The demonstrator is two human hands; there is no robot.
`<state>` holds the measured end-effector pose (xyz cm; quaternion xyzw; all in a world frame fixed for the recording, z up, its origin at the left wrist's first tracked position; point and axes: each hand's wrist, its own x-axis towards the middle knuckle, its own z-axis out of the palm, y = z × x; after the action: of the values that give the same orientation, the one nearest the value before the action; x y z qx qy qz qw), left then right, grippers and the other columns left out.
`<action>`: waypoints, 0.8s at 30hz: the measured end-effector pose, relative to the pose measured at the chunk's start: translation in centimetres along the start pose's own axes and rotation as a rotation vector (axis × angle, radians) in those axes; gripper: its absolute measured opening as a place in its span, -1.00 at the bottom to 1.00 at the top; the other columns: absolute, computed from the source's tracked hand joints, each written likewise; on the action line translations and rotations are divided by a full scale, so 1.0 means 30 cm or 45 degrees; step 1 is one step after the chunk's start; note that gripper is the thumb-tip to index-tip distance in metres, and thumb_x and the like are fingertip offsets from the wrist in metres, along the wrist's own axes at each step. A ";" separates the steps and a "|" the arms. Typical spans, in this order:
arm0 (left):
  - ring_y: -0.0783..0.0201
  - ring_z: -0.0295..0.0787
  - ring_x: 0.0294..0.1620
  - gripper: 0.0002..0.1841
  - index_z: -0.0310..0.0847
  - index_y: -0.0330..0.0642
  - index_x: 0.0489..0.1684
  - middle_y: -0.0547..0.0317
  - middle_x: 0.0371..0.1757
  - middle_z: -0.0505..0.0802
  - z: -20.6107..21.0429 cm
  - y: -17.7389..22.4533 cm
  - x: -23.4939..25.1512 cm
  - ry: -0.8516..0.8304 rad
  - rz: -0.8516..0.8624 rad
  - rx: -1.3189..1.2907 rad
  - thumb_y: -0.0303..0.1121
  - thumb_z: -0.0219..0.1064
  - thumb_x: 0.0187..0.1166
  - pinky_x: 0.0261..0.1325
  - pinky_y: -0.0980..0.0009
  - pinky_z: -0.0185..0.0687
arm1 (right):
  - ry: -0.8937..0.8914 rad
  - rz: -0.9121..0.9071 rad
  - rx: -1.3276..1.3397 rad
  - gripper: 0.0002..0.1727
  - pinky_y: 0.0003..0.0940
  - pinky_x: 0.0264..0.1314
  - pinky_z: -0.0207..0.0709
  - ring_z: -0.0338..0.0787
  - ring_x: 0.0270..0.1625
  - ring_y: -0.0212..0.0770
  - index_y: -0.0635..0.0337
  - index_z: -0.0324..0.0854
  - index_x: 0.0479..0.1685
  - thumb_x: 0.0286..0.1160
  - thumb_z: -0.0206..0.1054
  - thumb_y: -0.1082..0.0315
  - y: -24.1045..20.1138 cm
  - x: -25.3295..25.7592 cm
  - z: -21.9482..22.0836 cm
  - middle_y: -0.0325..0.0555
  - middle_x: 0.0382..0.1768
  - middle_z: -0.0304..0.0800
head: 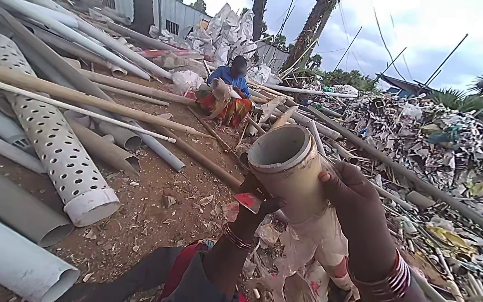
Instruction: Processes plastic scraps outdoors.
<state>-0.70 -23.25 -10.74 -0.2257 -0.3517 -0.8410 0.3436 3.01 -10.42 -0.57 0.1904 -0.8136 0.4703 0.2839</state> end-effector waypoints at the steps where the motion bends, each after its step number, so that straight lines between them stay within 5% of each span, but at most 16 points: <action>1: 0.74 0.77 -0.18 -0.29 0.46 -0.35 0.02 0.58 -0.24 0.80 0.002 -0.032 -0.006 0.012 -0.010 0.029 -0.08 0.74 0.03 -0.06 0.67 0.72 | 0.012 0.022 0.001 -0.89 -0.82 -0.44 0.49 0.61 -0.52 -0.78 -0.08 0.54 -0.29 0.58 0.32 0.22 0.008 0.018 0.007 -0.67 -0.58 0.60; 6: 0.70 0.70 -0.31 -0.14 0.46 -0.50 0.15 0.31 -0.26 0.75 0.024 -0.008 0.007 0.211 -0.206 0.544 0.05 0.67 0.03 -0.24 0.70 0.62 | -0.025 0.121 -0.066 -0.84 -0.71 -0.43 0.44 0.57 -0.56 -0.68 0.01 0.53 -0.33 0.60 0.36 0.27 0.042 0.074 0.064 -0.53 -0.63 0.54; 9: 0.42 0.74 -0.12 0.12 0.43 -0.55 0.34 0.04 -0.12 0.81 0.007 0.030 0.037 0.160 -0.326 0.892 0.24 0.68 -0.17 0.01 0.38 0.66 | -0.039 0.134 -0.107 -0.79 -0.66 -0.40 0.42 0.53 -0.55 -0.66 0.02 0.52 -0.35 0.61 0.40 0.23 0.046 0.080 0.099 -0.49 -0.62 0.50; 15: 0.52 0.67 -0.31 -0.06 0.41 -0.45 0.34 0.18 -0.22 0.73 -0.010 0.030 0.075 0.152 -0.449 0.935 0.02 0.73 0.02 -0.18 0.49 0.62 | -0.048 0.105 -0.316 -0.70 -0.37 -0.33 0.36 0.51 -0.50 -0.45 0.10 0.56 -0.34 0.79 0.19 0.16 0.043 0.056 0.135 -0.37 -0.60 0.46; 20: 0.61 0.61 -0.51 -0.17 0.37 -0.41 0.33 0.26 -0.34 0.69 -0.020 0.009 0.088 0.125 -0.503 0.888 -0.18 0.73 0.10 -0.44 0.61 0.54 | 0.038 0.021 -0.362 -0.68 -0.29 -0.34 0.34 0.54 -0.48 -0.35 0.18 0.59 -0.35 0.79 0.18 0.20 0.060 -0.002 0.151 -0.29 -0.59 0.50; 24: 0.65 0.64 -0.47 -0.24 0.40 -0.41 0.24 0.33 -0.34 0.69 -0.016 -0.003 0.075 0.117 -0.423 0.825 -0.25 0.71 0.06 -0.38 0.65 0.59 | 0.146 -0.094 -0.354 -0.67 -0.36 -0.42 0.30 0.48 -0.55 -0.38 0.20 0.59 -0.39 0.74 0.16 0.21 0.083 -0.056 0.159 -0.31 -0.65 0.43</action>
<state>-2.32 -24.49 -9.69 -0.0071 -0.6158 -0.7397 0.2714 1.51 -13.30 -5.18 0.1520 -0.8457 0.3526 0.3707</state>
